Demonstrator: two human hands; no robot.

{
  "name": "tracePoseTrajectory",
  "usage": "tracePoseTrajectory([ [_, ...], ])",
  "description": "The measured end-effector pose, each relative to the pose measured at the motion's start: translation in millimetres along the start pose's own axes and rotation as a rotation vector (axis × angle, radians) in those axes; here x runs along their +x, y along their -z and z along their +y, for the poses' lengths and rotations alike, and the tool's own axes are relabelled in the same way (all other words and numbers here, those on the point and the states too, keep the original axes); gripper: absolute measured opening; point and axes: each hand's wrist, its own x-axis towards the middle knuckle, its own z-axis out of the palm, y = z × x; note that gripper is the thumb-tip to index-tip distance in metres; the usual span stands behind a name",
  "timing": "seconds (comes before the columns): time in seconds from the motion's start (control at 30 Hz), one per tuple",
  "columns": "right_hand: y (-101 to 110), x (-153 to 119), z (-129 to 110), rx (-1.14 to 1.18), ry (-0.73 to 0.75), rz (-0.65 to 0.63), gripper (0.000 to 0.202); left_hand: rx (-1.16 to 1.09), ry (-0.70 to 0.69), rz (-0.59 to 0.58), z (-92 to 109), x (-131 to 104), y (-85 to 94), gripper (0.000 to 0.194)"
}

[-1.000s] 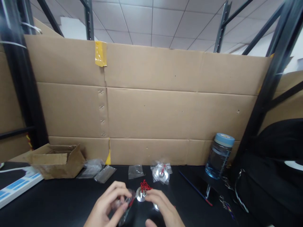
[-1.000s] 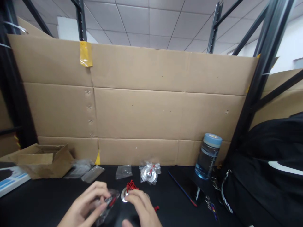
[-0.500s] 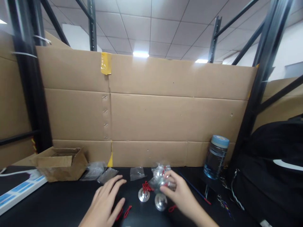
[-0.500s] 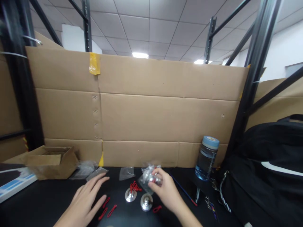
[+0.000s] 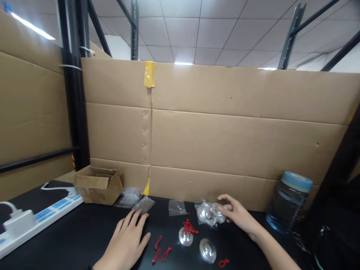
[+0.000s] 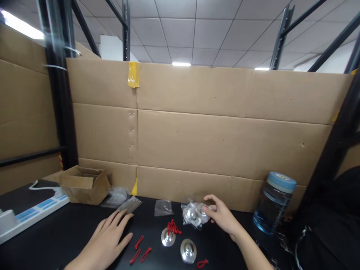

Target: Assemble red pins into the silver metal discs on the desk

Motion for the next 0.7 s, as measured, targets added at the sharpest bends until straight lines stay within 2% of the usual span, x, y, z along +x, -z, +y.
tracePoseTrajectory([
  [0.17,-1.0,-4.5,-5.3,0.139,0.018,0.041,0.053,-0.022,0.005,-0.026,-2.3,-1.0,1.0,0.064],
  [0.33,-5.8,-7.1,-13.0,0.299,-0.052,0.064,0.055,-0.009,-0.006,-0.047,1.9,-4.2,7.1,0.063],
  [0.43,-4.3,-2.9,-8.5,0.225,-0.055,0.008,0.056,0.001,0.005,-0.065,2.9,-4.6,9.1,0.063],
  [0.5,-2.3,2.4,-1.0,0.141,-0.007,-0.009,0.052,-0.001,0.006,-0.068,2.4,-3.7,8.9,0.063],
  [0.6,0.3,9.6,13.4,-0.016,0.065,0.043,0.043,-0.011,0.011,-0.076,0.1,-1.8,8.1,0.065],
  [0.7,1.3,11.1,24.2,-0.179,0.059,0.072,0.038,-0.014,0.017,-0.069,-3.0,-0.3,7.9,0.068],
])
